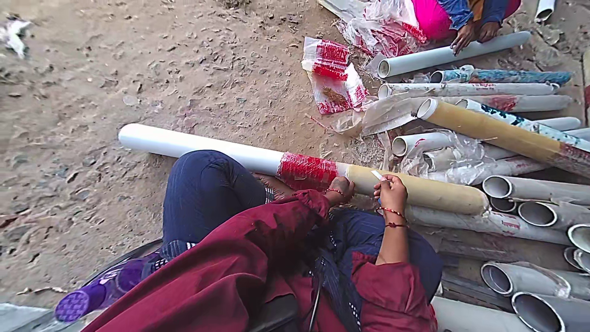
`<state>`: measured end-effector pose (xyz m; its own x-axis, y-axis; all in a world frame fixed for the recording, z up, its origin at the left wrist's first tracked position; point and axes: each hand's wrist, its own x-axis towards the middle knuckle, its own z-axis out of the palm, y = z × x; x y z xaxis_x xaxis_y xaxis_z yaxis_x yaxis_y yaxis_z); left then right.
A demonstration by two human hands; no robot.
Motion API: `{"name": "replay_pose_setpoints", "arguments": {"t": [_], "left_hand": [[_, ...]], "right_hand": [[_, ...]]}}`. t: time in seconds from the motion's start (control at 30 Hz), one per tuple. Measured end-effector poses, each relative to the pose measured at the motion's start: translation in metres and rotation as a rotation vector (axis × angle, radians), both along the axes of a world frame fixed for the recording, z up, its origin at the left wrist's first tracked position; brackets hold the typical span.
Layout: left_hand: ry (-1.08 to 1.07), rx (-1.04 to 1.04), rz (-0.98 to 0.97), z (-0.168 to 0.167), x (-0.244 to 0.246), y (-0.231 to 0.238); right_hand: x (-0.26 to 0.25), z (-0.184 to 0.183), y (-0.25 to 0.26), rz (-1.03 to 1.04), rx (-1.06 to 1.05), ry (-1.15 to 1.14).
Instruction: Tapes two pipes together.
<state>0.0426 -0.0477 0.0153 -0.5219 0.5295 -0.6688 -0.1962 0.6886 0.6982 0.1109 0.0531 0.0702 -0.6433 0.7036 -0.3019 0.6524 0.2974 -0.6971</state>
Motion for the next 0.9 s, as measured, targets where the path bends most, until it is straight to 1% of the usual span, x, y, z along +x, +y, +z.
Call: {"name": "replay_pose_setpoints", "arguments": {"t": [0.03,0.07,0.13,0.17,0.23,0.27,0.3,0.33,0.37,0.4,0.47,0.5,0.53,0.57,0.6,0.67,0.83,0.9], "left_hand": [[-0.014,-0.029,0.029,0.002,-0.003,0.006],[-0.003,-0.028,0.034,-0.005,-0.007,0.009],[0.166,0.122,-0.001,-0.056,-0.016,0.006],[0.220,0.197,-0.028,-0.067,-0.021,0.003],[0.106,0.137,-0.172,-0.036,-0.029,-0.003],[0.078,0.145,-0.225,-0.026,-0.028,-0.009],[0.085,0.190,-0.237,-0.024,-0.023,-0.018],[0.088,0.248,-0.195,-0.024,-0.014,-0.028],[0.074,0.307,-0.092,-0.029,-0.002,-0.038],[0.008,0.341,0.079,-0.035,0.013,-0.047],[-0.300,0.351,0.559,-0.039,0.035,-0.058],[-0.440,0.348,0.777,-0.042,0.035,-0.064],[-0.516,0.345,0.948,-0.047,0.029,-0.069],[-0.529,0.346,1.068,-0.050,0.018,-0.074],[-0.492,0.345,1.138,-0.054,0.007,-0.077],[-0.394,0.337,1.162,-0.064,-0.006,-0.082],[-0.387,0.291,1.130,-0.074,-0.012,-0.086],[-0.388,0.244,1.153,-0.069,-0.016,-0.078]], "right_hand": [[-0.001,0.001,0.002,-0.001,-0.002,0.010],[-0.001,0.002,0.004,-0.008,-0.006,0.021],[0.000,0.002,0.007,-0.035,-0.015,0.050],[-0.001,0.002,0.010,-0.048,-0.018,0.064],[-0.003,0.002,0.015,-0.072,-0.024,0.078],[-0.003,0.002,0.017,-0.084,-0.025,0.080],[-0.003,0.003,0.019,-0.096,-0.028,0.084],[-0.004,0.004,0.020,-0.112,-0.036,0.095],[-0.005,0.006,0.020,-0.132,-0.050,0.112],[-0.006,0.007,0.018,-0.153,-0.067,0.138],[-0.007,0.009,0.015,-0.176,-0.092,0.182],[-0.007,0.009,0.014,-0.184,-0.105,0.194],[-0.006,0.009,0.012,-0.188,-0.112,0.203],[-0.006,0.009,0.010,-0.188,-0.115,0.210],[-0.006,0.009,0.009,-0.185,-0.115,0.216],[-0.007,0.009,0.006,-0.179,-0.127,0.206],[-0.006,0.002,0.006,-0.173,-0.144,0.185],[-0.007,0.002,0.003,-0.170,-0.139,0.192]]}}
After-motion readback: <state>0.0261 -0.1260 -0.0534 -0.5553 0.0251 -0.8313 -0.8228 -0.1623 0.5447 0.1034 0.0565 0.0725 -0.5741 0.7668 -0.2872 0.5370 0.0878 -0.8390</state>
